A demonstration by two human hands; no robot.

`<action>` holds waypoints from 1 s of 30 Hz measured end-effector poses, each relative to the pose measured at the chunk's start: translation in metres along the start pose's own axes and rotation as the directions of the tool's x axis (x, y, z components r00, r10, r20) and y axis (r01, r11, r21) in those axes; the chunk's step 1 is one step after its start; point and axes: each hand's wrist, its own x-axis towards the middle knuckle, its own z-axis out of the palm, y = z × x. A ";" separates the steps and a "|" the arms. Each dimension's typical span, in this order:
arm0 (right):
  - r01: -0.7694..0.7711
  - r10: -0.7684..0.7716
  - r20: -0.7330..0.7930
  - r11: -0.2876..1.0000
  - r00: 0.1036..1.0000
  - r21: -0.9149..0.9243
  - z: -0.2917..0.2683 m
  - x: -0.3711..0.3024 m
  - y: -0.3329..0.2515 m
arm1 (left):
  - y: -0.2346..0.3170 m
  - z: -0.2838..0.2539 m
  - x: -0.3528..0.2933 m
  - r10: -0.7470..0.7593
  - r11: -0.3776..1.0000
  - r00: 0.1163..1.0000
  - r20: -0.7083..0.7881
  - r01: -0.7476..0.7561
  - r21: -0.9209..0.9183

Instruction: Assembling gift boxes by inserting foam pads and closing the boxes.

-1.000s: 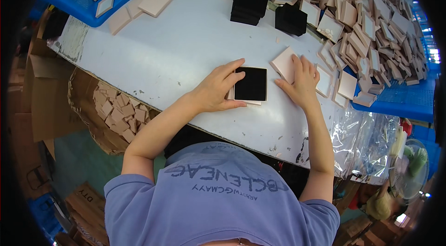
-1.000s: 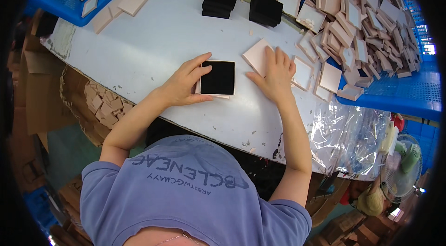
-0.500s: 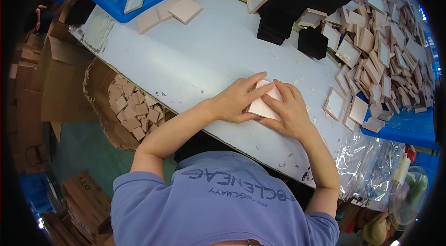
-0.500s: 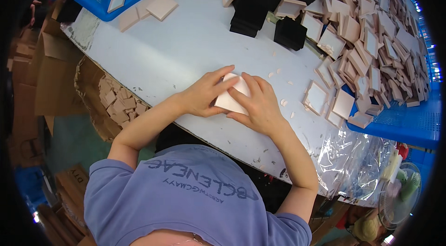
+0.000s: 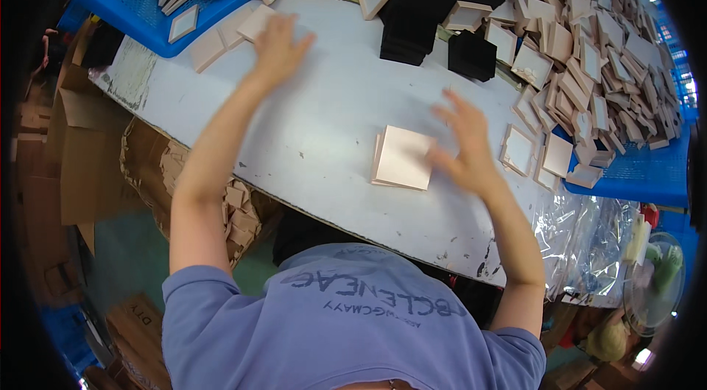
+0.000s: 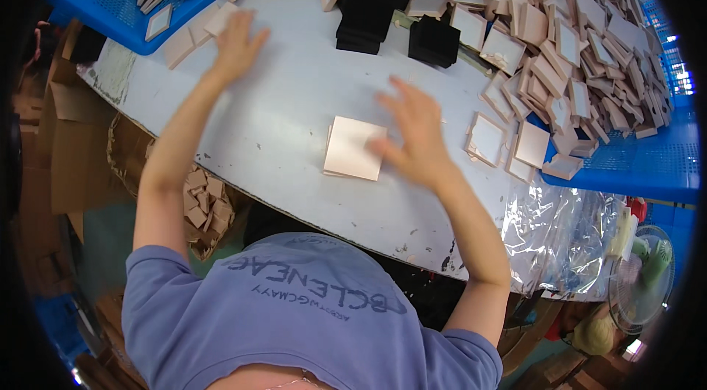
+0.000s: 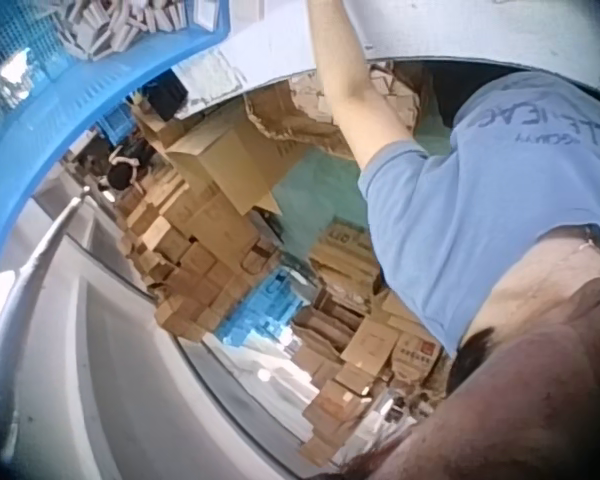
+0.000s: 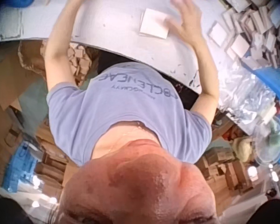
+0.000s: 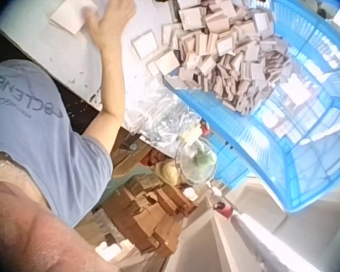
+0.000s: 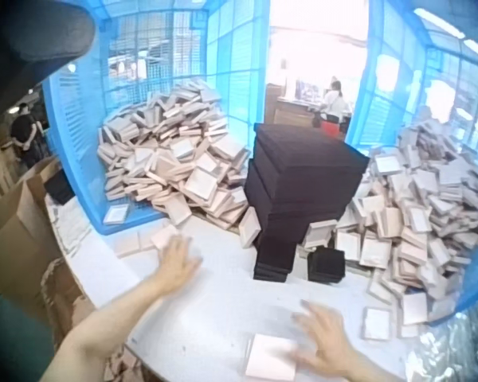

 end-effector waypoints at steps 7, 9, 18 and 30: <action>-0.251 0.176 -0.201 0.853 0.964 -0.457 -0.007 0.039 0.107 | -0.038 -0.021 0.032 -0.215 0.927 0.962 0.167 0.147 0.345; -0.268 0.192 -0.208 0.852 0.959 -0.450 -0.006 0.043 0.111 | -0.020 -0.033 0.029 -0.214 0.918 0.955 0.207 0.124 0.376; -0.278 0.111 -0.361 0.848 0.926 -0.451 0.003 0.039 0.126 | 0.091 -0.061 -0.036 0.191 0.251 0.970 -0.152 -0.198 -0.947; 0.072 -0.257 -0.342 0.880 0.904 -0.470 -0.001 0.000 0.017 | 0.153 -0.012 -0.131 0.503 0.580 0.864 -0.028 -0.361 -0.730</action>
